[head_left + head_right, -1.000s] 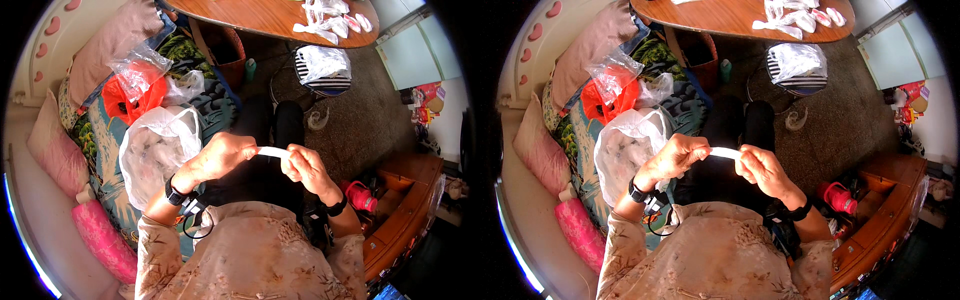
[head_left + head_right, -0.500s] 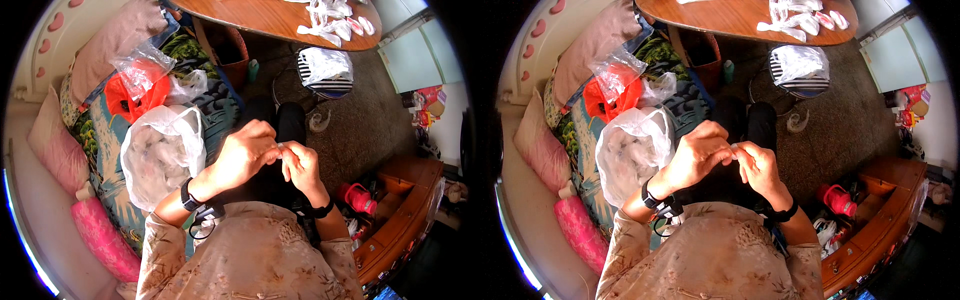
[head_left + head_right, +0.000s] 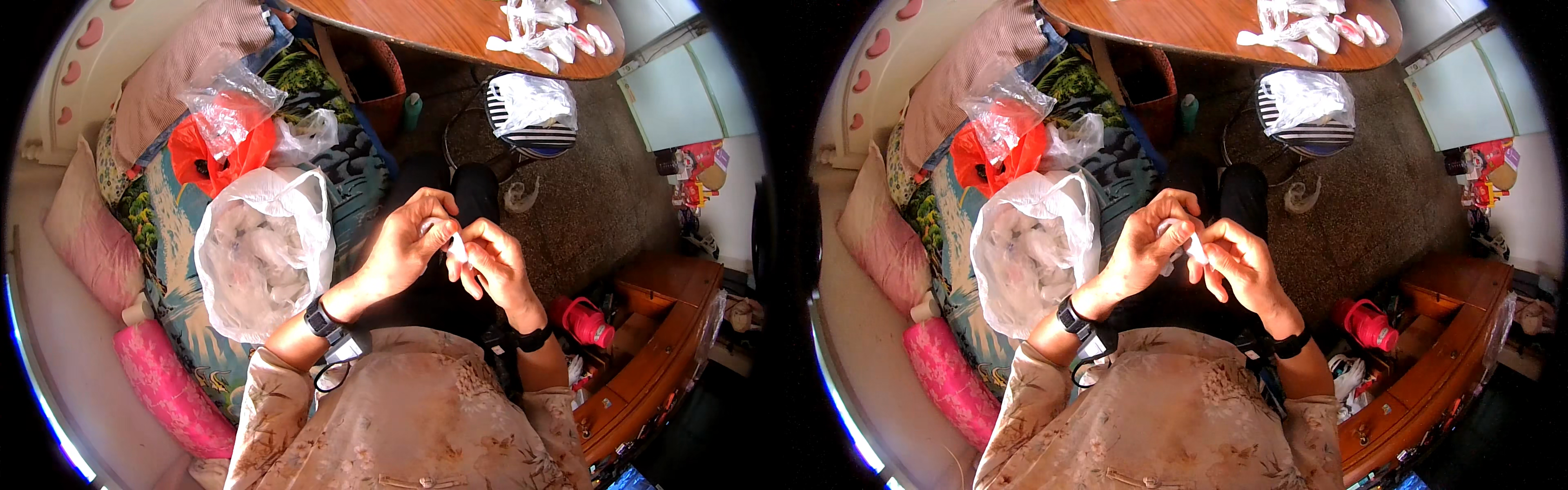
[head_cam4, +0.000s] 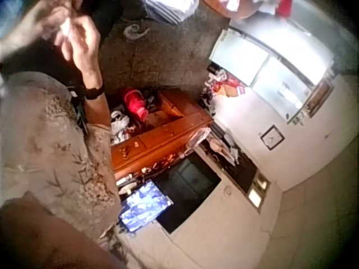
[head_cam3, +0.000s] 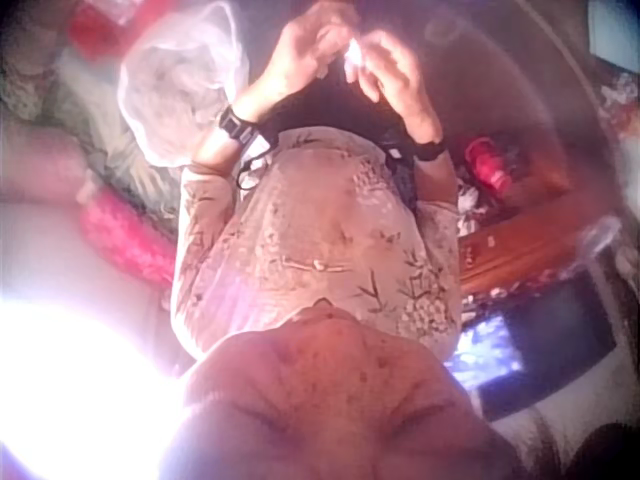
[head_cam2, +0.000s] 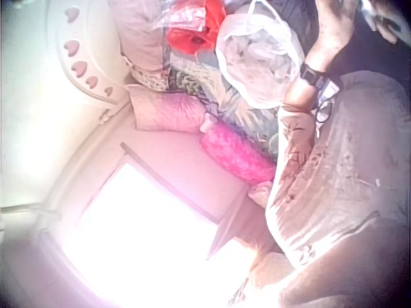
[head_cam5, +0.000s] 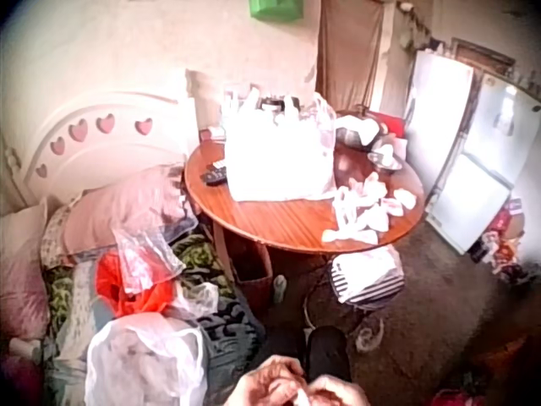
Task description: The person sorts through plastic bags, pulling items from a large white bag, unfolding smaller transparent bags, and folding or rolling them by hand before setting them aside.
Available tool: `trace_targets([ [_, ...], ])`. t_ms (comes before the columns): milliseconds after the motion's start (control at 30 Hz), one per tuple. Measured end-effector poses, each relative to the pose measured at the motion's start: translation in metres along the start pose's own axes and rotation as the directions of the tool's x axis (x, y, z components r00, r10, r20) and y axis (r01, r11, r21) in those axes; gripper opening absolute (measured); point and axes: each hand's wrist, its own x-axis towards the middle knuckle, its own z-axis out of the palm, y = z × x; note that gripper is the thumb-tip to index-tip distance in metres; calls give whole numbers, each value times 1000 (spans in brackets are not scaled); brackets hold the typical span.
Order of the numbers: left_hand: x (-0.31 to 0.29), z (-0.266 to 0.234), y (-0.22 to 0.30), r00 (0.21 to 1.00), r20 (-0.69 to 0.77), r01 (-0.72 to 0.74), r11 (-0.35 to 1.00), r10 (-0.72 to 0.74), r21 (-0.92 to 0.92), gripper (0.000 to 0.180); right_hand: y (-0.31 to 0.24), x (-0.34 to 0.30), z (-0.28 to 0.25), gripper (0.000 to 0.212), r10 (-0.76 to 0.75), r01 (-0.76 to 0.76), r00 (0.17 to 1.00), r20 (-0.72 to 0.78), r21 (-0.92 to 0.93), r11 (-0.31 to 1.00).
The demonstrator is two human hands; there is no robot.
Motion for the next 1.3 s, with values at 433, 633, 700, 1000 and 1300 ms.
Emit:
trace_targets([
  [433, 6, 10, -4, 976, -189, -71, 976, 111, 206, 13, 1, 4, -1, 12, -61, 71, 994, -85, 120, 990],
  [633, 5, 11, -2, 979, -204, 43, 997, -29, 65, 14, -5, 0, 3, 11, -84, 88, 994, -68, 48, 995],
  [700, 5, 11, 1, 977, -197, 87, 996, -82, 21, 14, -6, -1, 5, 14, -150, 124, 982, -118, -205, 971],
  [1000, 10, 0, 4, 962, 3, 268, 937, -275, -223, 9, -7, 3, 4, 13, -360, 290, 932, -23, -549, 784],
  [1300, -7, -3, 67, 858, 123, -267, 228, 499, 936, 39, 5, 9, 1, 11, -350, 289, 901, -255, -247, 925],
])
